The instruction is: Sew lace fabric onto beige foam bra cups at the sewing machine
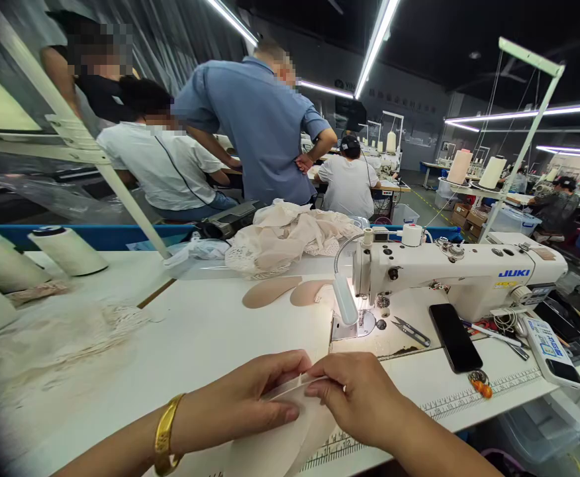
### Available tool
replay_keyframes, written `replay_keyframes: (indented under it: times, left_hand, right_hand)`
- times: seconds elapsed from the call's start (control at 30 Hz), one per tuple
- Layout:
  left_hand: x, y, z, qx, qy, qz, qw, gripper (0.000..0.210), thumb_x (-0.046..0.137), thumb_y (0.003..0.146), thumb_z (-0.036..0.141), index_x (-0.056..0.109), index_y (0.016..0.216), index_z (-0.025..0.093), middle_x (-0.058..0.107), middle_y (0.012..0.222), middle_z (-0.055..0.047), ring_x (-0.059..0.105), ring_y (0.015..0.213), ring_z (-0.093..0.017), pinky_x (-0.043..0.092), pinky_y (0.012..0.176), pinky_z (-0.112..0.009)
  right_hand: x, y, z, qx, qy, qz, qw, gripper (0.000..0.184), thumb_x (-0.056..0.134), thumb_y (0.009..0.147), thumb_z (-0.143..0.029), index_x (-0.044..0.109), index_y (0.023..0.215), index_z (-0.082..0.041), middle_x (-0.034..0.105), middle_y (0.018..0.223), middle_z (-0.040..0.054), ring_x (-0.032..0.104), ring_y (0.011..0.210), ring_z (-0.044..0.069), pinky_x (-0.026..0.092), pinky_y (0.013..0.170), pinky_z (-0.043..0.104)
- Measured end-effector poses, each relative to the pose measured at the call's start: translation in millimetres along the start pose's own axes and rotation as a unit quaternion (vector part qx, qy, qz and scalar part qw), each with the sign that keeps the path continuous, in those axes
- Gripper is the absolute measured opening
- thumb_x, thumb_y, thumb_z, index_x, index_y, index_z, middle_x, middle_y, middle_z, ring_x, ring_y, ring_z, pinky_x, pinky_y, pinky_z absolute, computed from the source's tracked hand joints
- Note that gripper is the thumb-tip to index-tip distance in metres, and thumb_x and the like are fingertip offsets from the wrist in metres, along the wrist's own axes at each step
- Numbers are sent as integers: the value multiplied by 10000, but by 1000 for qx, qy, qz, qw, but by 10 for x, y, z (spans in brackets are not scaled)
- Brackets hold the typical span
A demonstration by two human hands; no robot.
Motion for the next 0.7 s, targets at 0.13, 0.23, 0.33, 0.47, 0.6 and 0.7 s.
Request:
replay_keyframes:
  times: [0.13, 0.23, 0.33, 0.47, 0.6, 0.7]
  left_hand:
    - [-347, 42, -20, 25, 152, 157, 975, 96, 536, 826, 253, 471, 755, 251, 513, 634, 57, 475, 566, -166, 339, 549, -272]
    - [-396, -11, 29, 136, 298, 215, 920, 86, 552, 886, 205, 569, 821, 258, 638, 734, 6, 568, 649, -213, 387, 628, -319]
    - [-178, 46, 22, 204, 347, 128, 906, 97, 640, 909, 196, 607, 843, 259, 704, 849, -6, 617, 729, -232, 418, 656, -331]
    - [141, 307, 19, 267, 372, 89, 885, 325, 472, 844, -73, 585, 849, 231, 712, 890, -2, 631, 781, -212, 460, 736, -331]
    - [301, 566, -112, 271, 426, 130, 853, 313, 463, 802, -78, 538, 779, 225, 641, 789, -32, 559, 678, -238, 422, 652, -360]
    - [321, 584, -197, 266, 404, 169, 858, 315, 448, 852, -70, 545, 807, 226, 615, 810, -32, 545, 698, -234, 422, 674, -352]
  right_hand:
    - [-163, 36, -85, -146, -163, 112, 969, 264, 491, 1045, -129, 716, 1104, -254, 784, 1002, 86, 716, 912, 227, 548, 805, 346]
    - [-118, 97, 132, -159, -233, 80, 956, 330, 439, 1025, -58, 698, 1106, -245, 773, 1117, 102, 703, 1004, 227, 544, 859, 349]
    - [-57, 161, 459, -148, -315, -8, 937, 261, 491, 1005, -86, 693, 932, -236, 751, 966, 50, 659, 856, 201, 502, 748, 300]
    - [-120, 194, 718, -182, -336, -94, 919, 242, 530, 1003, -98, 677, 870, -236, 720, 895, 22, 600, 800, 187, 449, 692, 280]
    - [-266, 169, 754, -184, -345, -101, 915, 299, 479, 1004, -49, 702, 957, -243, 748, 1043, 52, 595, 884, 209, 438, 724, 303]
    - [-352, 131, 757, -149, -344, -66, 925, 324, 487, 987, -46, 726, 1009, -264, 737, 1060, 60, 583, 899, 216, 428, 731, 309]
Point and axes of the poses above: each hand's wrist, its own y-axis towards the middle knuckle, its own x-axis out of the palm, z = x × y, the point moved 5 cm from there along y, towards the middle knuckle
